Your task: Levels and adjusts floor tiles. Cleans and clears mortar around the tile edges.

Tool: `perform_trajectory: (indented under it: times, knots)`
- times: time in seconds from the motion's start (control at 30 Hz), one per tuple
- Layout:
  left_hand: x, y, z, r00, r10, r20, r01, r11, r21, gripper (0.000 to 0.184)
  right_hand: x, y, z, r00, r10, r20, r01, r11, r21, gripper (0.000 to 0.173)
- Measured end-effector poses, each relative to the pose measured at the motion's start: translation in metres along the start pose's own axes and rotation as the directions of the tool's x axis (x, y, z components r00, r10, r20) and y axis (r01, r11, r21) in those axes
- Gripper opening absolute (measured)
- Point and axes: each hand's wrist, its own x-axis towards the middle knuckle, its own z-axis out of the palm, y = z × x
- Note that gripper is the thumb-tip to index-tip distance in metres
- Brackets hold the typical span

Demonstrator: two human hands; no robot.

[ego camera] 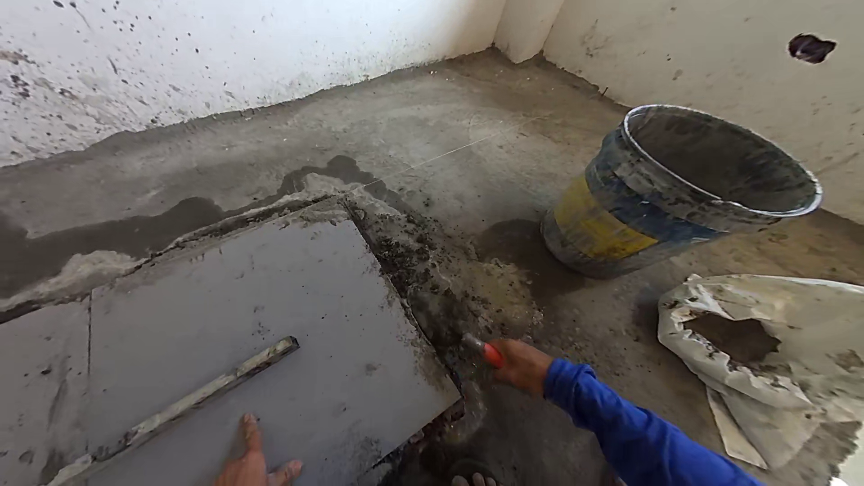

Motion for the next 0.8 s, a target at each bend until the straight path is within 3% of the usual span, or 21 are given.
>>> perform_trajectory:
  times: [0.13, 0.27, 0.37, 0.5, 0.6, 0.7, 0.8]
  knots:
    - [0.001, 0.006, -0.001, 0.998, -0.053, 0.035, 0.053, 0.999, -0.002, 0.135, 0.005, -0.031, 0.043, 0.998, -0.023, 0.058, 0.019, 0.998, 0.066, 0.043]
    - [0.008, 0.005, 0.004, 0.998, -0.06, 0.014, 0.059, 0.998, 0.014, 0.138, 0.002, -0.016, 0.011, 0.996, -0.051, 0.068, 0.052, 0.998, -0.02, 0.039]
    - [0.007, 0.006, 0.003, 0.997, -0.072, 0.023, 0.072, 0.997, 0.024, 0.137, -0.009, 0.017, -0.005, 1.0, 0.001, 0.007, -0.001, 1.0, 0.003, 0.037]
    - [0.006, 0.007, 0.003, 0.997, -0.072, 0.023, 0.071, 0.997, 0.015, 0.137, -0.015, 0.01, 0.033, 0.998, 0.063, -0.018, -0.061, 0.991, 0.122, 0.042]
    - [0.007, 0.005, 0.001, 0.998, -0.065, 0.024, 0.064, 0.998, 0.024, 0.137, -0.007, -0.008, 0.039, 0.999, -0.006, 0.044, 0.006, 1.0, 0.003, 0.045]
    - [0.007, 0.003, 0.002, 0.998, -0.054, 0.02, 0.054, 0.998, 0.022, 0.137, -0.022, 0.023, 0.016, 1.0, 0.023, 0.005, -0.023, 0.999, -0.048, 0.043]
    - [0.008, 0.002, 0.004, 0.999, -0.048, 0.018, 0.048, 0.999, 0.003, 0.138, -0.071, 0.064, 0.036, 0.983, 0.165, -0.075, -0.162, 0.986, 0.047, 0.048]
